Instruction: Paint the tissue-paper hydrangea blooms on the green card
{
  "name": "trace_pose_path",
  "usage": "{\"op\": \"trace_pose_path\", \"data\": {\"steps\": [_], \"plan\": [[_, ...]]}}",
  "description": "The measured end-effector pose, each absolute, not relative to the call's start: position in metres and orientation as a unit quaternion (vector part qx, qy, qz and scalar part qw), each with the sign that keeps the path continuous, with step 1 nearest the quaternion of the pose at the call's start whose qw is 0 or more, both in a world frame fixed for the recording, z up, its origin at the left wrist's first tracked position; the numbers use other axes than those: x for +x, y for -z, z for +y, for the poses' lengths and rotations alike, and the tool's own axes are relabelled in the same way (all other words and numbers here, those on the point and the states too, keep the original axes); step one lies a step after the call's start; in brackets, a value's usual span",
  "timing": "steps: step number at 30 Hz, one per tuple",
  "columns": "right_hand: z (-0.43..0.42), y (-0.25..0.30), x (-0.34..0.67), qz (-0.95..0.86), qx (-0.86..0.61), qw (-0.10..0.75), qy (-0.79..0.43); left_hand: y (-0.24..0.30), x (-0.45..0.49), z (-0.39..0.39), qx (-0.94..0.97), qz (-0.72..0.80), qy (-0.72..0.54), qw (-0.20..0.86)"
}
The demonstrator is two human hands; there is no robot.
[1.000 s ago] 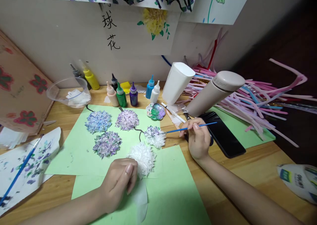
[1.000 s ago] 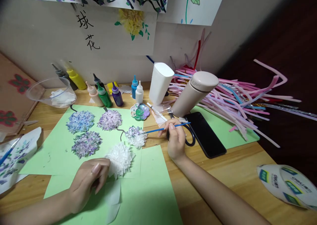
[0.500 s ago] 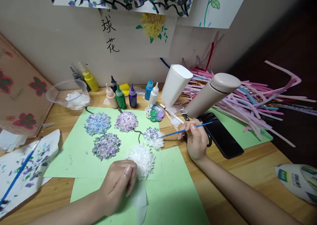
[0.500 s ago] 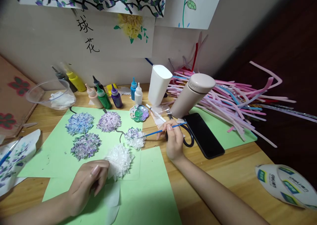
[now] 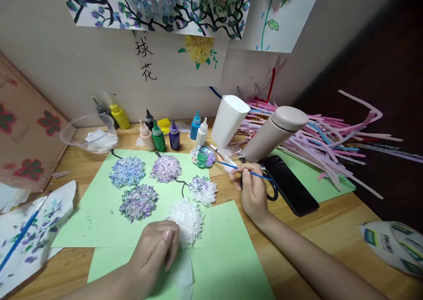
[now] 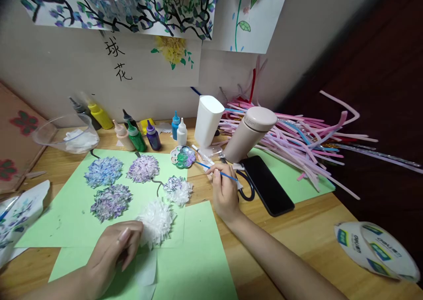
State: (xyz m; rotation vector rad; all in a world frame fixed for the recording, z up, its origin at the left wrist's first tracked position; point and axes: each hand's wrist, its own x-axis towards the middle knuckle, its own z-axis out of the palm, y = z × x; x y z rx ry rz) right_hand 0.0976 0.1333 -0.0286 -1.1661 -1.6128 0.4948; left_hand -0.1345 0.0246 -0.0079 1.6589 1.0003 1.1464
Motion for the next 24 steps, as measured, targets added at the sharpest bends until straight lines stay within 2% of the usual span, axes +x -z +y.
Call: {"op": "trace_pose_path", "data": {"steps": [5, 12, 19, 24], "plan": [[0.135, 0.031, 0.097, -0.692, -0.498, 0.479, -0.21, 0.008, -0.134, 0.026, 0.668, 0.4, -0.458, 0.429], [0.136, 0.031, 0.096, -0.67, -0.498, 0.486, -0.258, 0.009, -0.135, 0.026, 0.668, 0.396, -0.462, 0.427], [0.131, 0.025, 0.093, -0.575, -0.396, 0.631, -0.336, 0.009, -0.134, 0.026, 0.669, 0.396, -0.461, 0.428], [0.132, 0.02, 0.093, -0.499, -0.363, 0.654, -0.437, 0.008, -0.134, 0.026, 0.664, 0.396, -0.463, 0.435]]}}
